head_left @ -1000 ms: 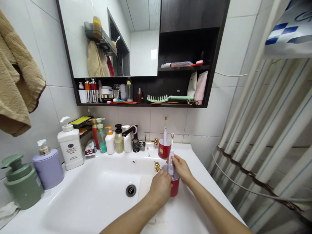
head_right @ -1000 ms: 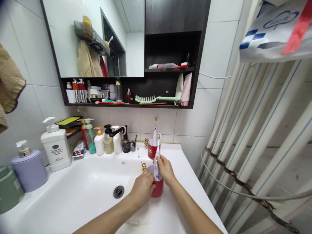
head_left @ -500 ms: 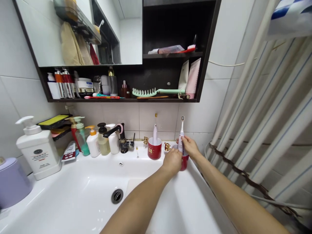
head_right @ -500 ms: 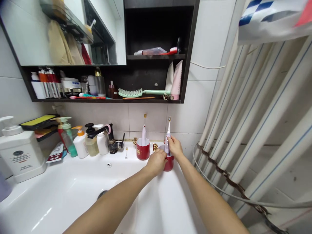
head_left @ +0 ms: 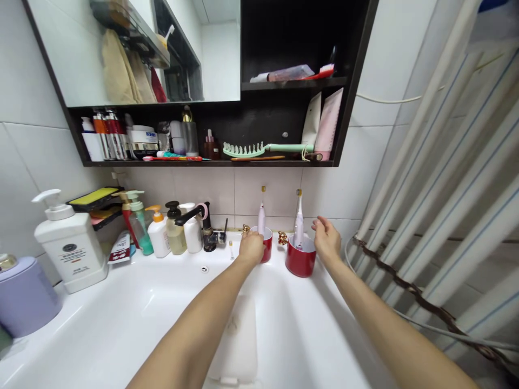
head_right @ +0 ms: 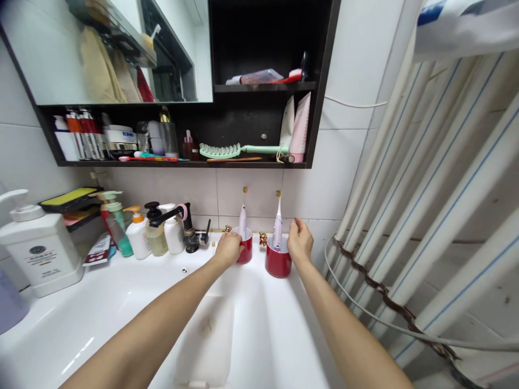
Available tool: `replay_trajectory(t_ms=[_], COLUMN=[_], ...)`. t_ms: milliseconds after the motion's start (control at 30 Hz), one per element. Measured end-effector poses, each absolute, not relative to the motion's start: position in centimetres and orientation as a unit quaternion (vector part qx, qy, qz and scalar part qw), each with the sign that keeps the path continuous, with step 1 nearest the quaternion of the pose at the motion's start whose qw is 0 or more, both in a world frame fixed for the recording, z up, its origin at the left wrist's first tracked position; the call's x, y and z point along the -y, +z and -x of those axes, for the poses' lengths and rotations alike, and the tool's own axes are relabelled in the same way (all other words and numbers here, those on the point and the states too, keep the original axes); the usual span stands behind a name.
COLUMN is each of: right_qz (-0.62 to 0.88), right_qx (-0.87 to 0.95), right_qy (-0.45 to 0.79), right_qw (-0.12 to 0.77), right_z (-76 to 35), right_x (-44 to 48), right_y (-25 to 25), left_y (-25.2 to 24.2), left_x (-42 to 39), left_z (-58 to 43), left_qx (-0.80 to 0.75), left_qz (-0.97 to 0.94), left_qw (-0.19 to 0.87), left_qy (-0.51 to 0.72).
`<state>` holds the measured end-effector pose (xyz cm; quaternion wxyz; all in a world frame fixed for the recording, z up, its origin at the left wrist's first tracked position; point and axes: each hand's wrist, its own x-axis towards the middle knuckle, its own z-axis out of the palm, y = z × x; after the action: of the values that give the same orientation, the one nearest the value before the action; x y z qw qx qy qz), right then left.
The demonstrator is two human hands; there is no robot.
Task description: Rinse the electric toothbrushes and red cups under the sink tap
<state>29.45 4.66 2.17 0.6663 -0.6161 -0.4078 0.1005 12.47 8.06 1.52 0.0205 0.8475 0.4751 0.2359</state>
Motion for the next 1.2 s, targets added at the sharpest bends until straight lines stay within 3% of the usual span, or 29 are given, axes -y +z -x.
replay_trajectory(t_ms=[133,533,800,1033,1200], right_qz=[0.611,0.615,0.62,0.607,0.587], right_qx=[0.446,0.592,0.623,0.64,0.641], right_qy=[0.068,0.204,0.217,0.194,0.163], right_qw=[0.65,0.48,0.425,0.429,0.467], right_z=[-25.3,-15.5,-13.8,-12.9,-12.6], right_x=[-2.3,1.1,0.4,-0.1,1.3], right_y=[2.3,-5.3,-5.4,-4.0,-0.6], left_y=[1.0,-4.7,-5.3,-5.9,-3.4], left_x=[-6.2,2.5,2.9,2.4,1.5], left_z=[-10.4,-3.6,-2.6,-1.9,-1.3], left_qx=[-0.457,-0.477,-0.479,-0.419,-0.411], left_qz=[-0.858,-0.856,-0.838,-0.791,-0.624], left_qw=[0.03,0.08,0.137,0.188,0.331], left_qy=[0.231,0.185,0.222,0.405,0.577])
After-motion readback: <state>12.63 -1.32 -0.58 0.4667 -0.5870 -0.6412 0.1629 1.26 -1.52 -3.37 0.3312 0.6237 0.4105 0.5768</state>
